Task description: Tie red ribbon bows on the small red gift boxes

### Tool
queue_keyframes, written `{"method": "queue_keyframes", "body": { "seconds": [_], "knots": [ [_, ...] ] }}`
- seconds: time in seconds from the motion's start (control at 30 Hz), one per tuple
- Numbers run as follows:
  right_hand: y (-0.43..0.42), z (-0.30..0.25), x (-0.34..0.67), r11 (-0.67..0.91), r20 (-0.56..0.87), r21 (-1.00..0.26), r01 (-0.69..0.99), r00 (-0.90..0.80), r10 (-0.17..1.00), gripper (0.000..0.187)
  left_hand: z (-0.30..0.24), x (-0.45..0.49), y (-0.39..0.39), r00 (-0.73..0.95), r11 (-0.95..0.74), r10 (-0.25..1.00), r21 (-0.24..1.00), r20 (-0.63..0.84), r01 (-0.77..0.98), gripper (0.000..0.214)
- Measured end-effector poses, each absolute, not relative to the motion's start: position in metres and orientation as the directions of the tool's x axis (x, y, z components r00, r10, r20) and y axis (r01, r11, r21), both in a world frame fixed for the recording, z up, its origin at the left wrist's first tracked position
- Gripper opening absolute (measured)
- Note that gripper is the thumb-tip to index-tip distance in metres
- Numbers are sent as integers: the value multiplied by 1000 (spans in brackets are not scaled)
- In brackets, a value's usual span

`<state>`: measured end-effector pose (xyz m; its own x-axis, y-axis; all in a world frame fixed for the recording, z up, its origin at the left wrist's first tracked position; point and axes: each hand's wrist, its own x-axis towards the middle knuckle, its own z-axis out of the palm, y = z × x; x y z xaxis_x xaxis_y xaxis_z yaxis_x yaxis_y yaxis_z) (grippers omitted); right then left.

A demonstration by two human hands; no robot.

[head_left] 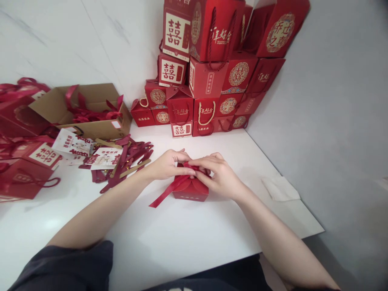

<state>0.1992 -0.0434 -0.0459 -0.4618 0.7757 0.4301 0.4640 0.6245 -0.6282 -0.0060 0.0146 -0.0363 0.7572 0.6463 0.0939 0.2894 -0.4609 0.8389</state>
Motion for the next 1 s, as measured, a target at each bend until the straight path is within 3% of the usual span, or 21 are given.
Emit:
{"method": "queue_keyframes", "body": {
  "seconds": [0.17, 0.4, 0.53, 0.63, 0.8, 1.0],
  "knots": [
    [-42, -45, 201, 539, 408, -746, 392, -370, 835, 30, -37, -7, 15, 739, -463, 667, 831, 98, 309, 23],
    [-41, -39, 203, 436, 334, -859, 269, -351, 875, 9, -33, -7, 13, 744, -403, 666, 865, 54, 298, 23],
    [-37, -36, 216, 306, 207, -935, 179, -425, 881, 9, -36, -8, 15, 734, -374, 677, 883, 51, 283, 26],
    [-32, -31, 231, 126, 55, -987, 102, -515, 855, 17, -41, -9, 18, 735, -368, 676, 892, 61, 265, 26],
    [-28, -28, 239, -54, -110, -992, 110, -598, 794, 41, -45, -10, 18, 727, -363, 682, 899, 79, 243, 27],
    [-23, -38, 237, -91, -181, -979, 182, -575, 798, 33, -41, -10, 20, 729, -386, 678, 888, 89, 250, 24]
  ]
}}
